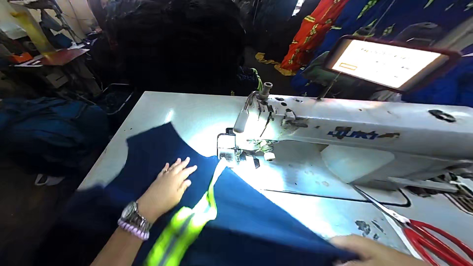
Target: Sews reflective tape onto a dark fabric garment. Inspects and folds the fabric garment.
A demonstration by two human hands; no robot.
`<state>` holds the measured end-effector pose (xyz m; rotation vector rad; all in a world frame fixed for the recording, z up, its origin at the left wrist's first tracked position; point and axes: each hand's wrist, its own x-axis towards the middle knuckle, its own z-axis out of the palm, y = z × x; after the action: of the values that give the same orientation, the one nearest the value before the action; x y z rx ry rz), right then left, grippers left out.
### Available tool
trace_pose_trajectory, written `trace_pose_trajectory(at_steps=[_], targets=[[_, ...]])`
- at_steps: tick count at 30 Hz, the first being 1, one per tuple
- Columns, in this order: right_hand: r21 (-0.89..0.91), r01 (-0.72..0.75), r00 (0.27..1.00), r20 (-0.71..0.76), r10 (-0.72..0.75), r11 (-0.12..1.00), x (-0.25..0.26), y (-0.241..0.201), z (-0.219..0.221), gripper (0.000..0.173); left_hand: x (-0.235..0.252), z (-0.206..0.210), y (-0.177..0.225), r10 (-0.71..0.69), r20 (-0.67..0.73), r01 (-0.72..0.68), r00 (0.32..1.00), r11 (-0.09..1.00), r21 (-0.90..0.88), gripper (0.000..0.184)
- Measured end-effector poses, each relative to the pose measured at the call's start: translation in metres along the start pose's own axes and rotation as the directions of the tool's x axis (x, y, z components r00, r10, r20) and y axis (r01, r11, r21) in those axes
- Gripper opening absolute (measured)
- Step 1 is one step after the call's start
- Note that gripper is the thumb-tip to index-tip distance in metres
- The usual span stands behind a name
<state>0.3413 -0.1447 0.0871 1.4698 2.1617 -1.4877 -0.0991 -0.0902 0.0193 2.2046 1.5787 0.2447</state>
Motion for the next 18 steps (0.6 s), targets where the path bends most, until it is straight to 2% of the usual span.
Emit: trace_pose_trajectory(at_steps=[1,2,4,5,6,7,9,11,13,14,16,17,18], targets=[[-0.092,-0.133,0.988,-0.095,0.124,0.987,-0.012,0.021,-0.022,0.025,-0.005,0.01,0.006,-0.035,0.018,0.034,0.999,0.999,0.021,0.052],[-0.167,-0.265,0.951,-0.209,0.228,0.95,-0.022,0.042,-0.039,0.03,-0.015,0.023,0.017,-0.06,-0.022,0.061,0.998,0.997,0.054,0.059],[-0.209,-0.497,0.798,-0.492,0.349,0.842,-0.03,0.057,-0.051,0.036,-0.039,0.051,0.043,-0.104,-0.171,0.125,0.98,0.985,0.118,0.069],[-0.197,-0.555,0.703,-0.631,0.329,0.808,-0.027,0.049,-0.045,0.038,-0.048,0.059,0.056,-0.138,-0.213,0.169,0.967,0.977,0.133,0.072],[-0.215,-0.534,0.644,-0.73,0.229,0.817,-0.02,0.033,-0.032,0.041,-0.055,0.063,0.067,-0.179,-0.228,0.216,0.957,0.965,0.149,0.074],[-0.26,-0.464,0.631,-0.768,0.111,0.847,-0.01,0.012,-0.015,0.044,-0.057,0.063,0.074,-0.216,-0.224,0.255,0.95,0.953,0.162,0.075],[-0.284,-0.292,0.692,-0.721,-0.003,0.913,0.018,-0.038,0.031,0.047,-0.052,0.057,0.08,-0.206,-0.205,0.244,0.957,0.953,0.18,0.071],[-0.226,-0.176,0.757,-0.653,-0.015,0.958,0.046,-0.062,0.076,0.051,-0.036,0.049,0.081,-0.034,-0.259,0.067,0.965,0.991,0.119,0.051],[-0.223,-0.136,0.77,-0.637,-0.039,0.965,0.068,-0.055,0.104,0.058,-0.01,0.052,0.079,0.224,-0.311,-0.207,0.923,0.974,0.089,0.042],[-0.257,-0.148,0.746,-0.663,-0.063,0.955,0.076,-0.049,0.112,0.061,0.002,0.052,0.08,0.293,-0.244,-0.291,0.924,0.956,0.044,0.045],[-0.322,-0.162,0.707,-0.697,-0.118,0.933,0.083,-0.037,0.115,0.062,0.024,0.043,0.084,0.274,0.05,-0.271,0.961,0.961,-0.047,0.049],[-0.347,-0.16,0.704,-0.696,-0.14,0.924,0.083,-0.032,0.113,0.062,0.033,0.042,0.084,0.253,0.125,-0.247,0.959,0.967,-0.056,0.049],[-0.367,-0.156,0.709,-0.688,-0.154,0.917,0.083,-0.028,0.109,0.062,0.039,0.045,0.082,0.241,0.141,-0.237,0.96,0.97,-0.048,0.05]])
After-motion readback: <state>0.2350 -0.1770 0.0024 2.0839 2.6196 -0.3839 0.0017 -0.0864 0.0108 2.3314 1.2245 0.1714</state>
